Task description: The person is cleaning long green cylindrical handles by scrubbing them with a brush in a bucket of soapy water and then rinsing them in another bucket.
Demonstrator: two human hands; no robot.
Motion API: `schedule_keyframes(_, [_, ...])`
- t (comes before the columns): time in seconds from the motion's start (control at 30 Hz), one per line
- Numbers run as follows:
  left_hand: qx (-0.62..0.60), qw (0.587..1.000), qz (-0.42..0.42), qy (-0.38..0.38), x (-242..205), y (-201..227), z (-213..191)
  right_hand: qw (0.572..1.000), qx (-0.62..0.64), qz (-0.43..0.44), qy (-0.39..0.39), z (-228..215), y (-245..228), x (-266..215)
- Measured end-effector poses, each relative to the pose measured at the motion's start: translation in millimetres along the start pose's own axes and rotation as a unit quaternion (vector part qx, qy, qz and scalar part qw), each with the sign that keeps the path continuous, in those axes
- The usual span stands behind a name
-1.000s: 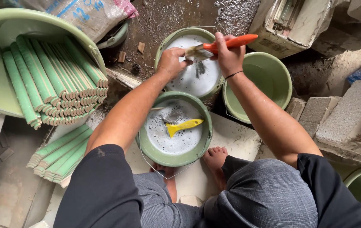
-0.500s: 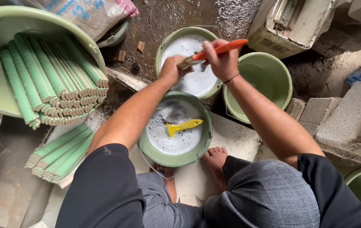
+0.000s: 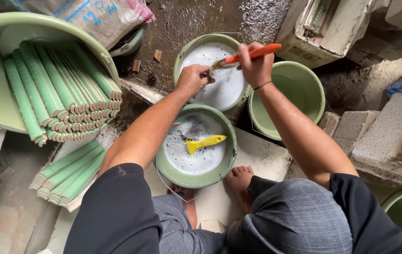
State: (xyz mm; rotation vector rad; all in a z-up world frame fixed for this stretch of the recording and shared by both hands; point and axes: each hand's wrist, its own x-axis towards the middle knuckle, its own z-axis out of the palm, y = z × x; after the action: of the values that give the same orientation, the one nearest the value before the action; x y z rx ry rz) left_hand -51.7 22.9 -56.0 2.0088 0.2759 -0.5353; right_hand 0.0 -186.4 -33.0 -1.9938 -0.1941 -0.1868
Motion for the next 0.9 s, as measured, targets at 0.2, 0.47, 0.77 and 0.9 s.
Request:
schedule_keyframes(0.2, [0.038,0.997,0.061,0.039,33.1,-30.3,8.9,0.994,-0.11,-0.008,0.017,4.7,28.4,5.0])
schedule_keyframes(0.47, [-0.084,0.995,0.013,0.047,22.7,-11.1,2.5,0.991,0.068,0.114,0.021,17.2,21.2,-1.6])
schedule_keyframes(0.77, [0.073,0.994,0.017,0.081,26.7,-13.8,-6.4,0.923,0.249,0.274,0.106,37.3,-4.7,-5.4])
schedule_keyframes(0.9, [-0.052,0.995,-0.045,0.069,8.5,10.9,-13.8,0.884,0.383,0.259,0.066,42.8,-18.9,-6.2])
